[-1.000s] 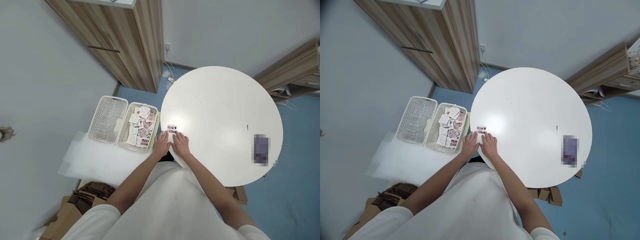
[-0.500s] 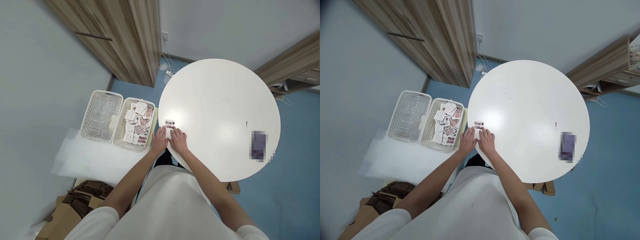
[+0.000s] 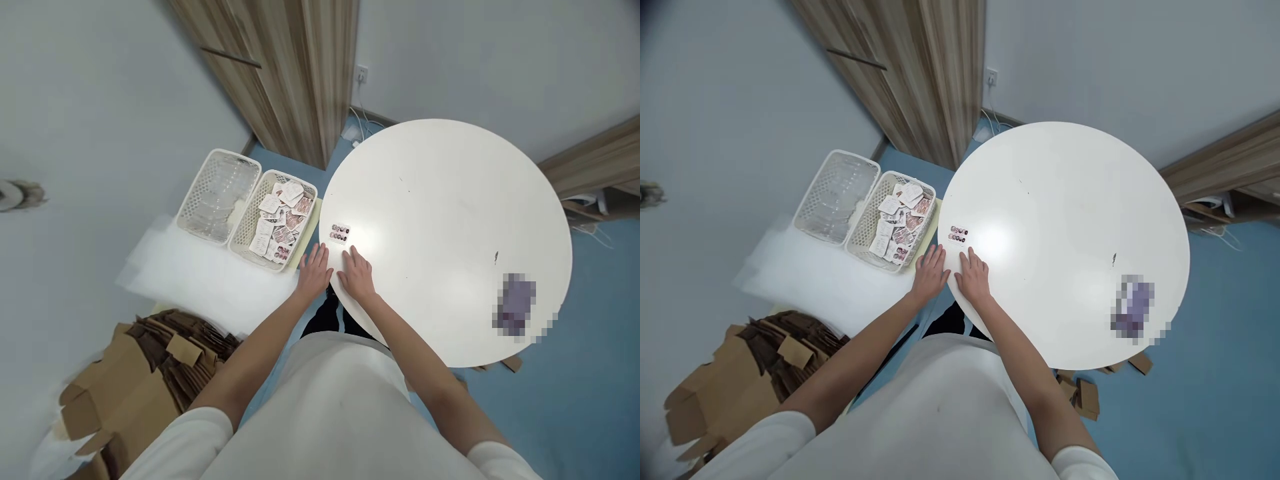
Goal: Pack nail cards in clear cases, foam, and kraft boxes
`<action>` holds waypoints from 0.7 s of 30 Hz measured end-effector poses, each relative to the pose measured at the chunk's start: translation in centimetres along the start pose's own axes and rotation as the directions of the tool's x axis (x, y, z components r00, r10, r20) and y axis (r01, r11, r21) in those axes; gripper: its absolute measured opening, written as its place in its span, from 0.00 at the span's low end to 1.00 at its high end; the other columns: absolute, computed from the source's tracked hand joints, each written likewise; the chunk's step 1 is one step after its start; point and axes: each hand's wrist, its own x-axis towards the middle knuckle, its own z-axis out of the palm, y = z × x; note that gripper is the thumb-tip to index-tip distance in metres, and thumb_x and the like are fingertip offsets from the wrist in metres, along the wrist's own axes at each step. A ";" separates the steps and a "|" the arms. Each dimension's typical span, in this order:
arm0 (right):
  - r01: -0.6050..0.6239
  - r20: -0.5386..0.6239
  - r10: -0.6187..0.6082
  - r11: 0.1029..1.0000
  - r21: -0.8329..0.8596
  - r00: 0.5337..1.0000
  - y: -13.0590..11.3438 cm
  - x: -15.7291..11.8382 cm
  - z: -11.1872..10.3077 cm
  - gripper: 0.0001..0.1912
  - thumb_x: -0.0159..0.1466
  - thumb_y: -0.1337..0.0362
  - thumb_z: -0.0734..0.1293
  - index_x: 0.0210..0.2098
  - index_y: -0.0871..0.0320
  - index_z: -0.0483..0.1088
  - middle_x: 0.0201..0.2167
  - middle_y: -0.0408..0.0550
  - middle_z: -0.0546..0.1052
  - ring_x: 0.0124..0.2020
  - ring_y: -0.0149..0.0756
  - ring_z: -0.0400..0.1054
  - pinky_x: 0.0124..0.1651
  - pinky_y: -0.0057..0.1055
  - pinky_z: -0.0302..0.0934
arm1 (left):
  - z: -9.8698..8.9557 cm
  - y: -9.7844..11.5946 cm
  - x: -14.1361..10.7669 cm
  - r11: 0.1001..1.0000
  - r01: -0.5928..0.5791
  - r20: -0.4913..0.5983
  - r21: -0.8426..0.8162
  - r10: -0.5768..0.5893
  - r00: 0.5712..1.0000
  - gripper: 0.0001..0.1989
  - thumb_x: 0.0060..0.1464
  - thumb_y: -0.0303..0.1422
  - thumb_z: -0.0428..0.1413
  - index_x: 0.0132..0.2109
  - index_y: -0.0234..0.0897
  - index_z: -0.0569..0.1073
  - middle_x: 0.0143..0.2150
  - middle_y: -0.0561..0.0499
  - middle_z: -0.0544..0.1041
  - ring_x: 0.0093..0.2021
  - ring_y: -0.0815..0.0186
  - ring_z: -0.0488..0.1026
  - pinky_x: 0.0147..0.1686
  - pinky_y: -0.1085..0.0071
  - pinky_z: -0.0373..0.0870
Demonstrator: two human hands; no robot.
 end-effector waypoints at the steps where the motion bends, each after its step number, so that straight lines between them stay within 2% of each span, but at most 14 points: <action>1: 0.012 0.007 -0.012 1.000 0.019 1.000 0.2 -0.6 -0.1 0.27 0.60 0.59 0.56 0.57 0.61 0.49 0.60 0.60 0.50 0.56 0.47 0.50 0.51 0.42 0.49 | -0.1 0.3 -0.9 1.000 0.017 -0.004 0.006 -0.017 1.000 0.26 0.57 0.36 0.39 0.61 0.30 0.50 0.63 0.41 0.50 0.63 0.57 0.39 0.55 0.55 0.44; 5: 0.054 0.032 -0.058 0.994 0.100 0.998 1.2 -3.1 -0.2 0.28 0.60 0.61 0.56 0.58 0.61 0.47 0.61 0.60 0.48 0.56 0.47 0.51 0.50 0.42 0.53 | 0.1 1.1 -5.3 0.996 0.085 -0.021 0.014 -0.085 0.996 0.26 0.57 0.36 0.39 0.60 0.30 0.52 0.63 0.42 0.50 0.64 0.57 0.39 0.56 0.56 0.42; 9: 0.107 0.047 -0.116 0.980 0.166 0.992 1.9 -5.6 -0.6 0.29 0.60 0.62 0.56 0.59 0.59 0.46 0.60 0.57 0.50 0.57 0.46 0.51 0.49 0.42 0.56 | 0.2 0.9 -9.2 0.989 0.147 -0.033 -0.009 -0.147 0.989 0.25 0.55 0.36 0.41 0.59 0.32 0.55 0.62 0.42 0.51 0.63 0.55 0.41 0.55 0.55 0.45; 13: 0.142 0.047 -0.159 0.954 0.263 0.986 2.1 -7.3 -1.3 0.28 0.60 0.63 0.55 0.59 0.56 0.45 0.58 0.55 0.55 0.49 0.41 0.61 0.45 0.39 0.60 | -0.8 -0.1 -11.3 0.982 0.186 -0.084 -0.037 -0.188 0.979 0.23 0.54 0.34 0.44 0.56 0.35 0.60 0.62 0.43 0.54 0.63 0.55 0.43 0.54 0.56 0.48; 16: 0.134 0.037 -0.155 0.934 0.332 0.987 1.3 -7.0 -1.3 0.27 0.60 0.62 0.55 0.58 0.54 0.47 0.54 0.53 0.59 0.39 0.35 0.67 0.41 0.36 0.63 | -2.1 -1.5 -12.2 0.972 0.227 -0.134 -0.063 -0.234 0.963 0.21 0.53 0.34 0.45 0.54 0.36 0.62 0.61 0.44 0.56 0.62 0.56 0.45 0.54 0.56 0.49; 21: 0.218 0.088 -0.260 0.919 0.330 0.962 -3.2 -4.1 -1.3 0.23 0.60 0.62 0.56 0.55 0.55 0.54 0.49 0.51 0.66 0.37 0.34 0.67 0.40 0.34 0.62 | -4.2 -4.7 -14.1 0.942 0.302 -0.188 -0.148 -0.327 0.926 0.19 0.53 0.36 0.46 0.51 0.37 0.64 0.59 0.44 0.60 0.61 0.56 0.49 0.53 0.56 0.52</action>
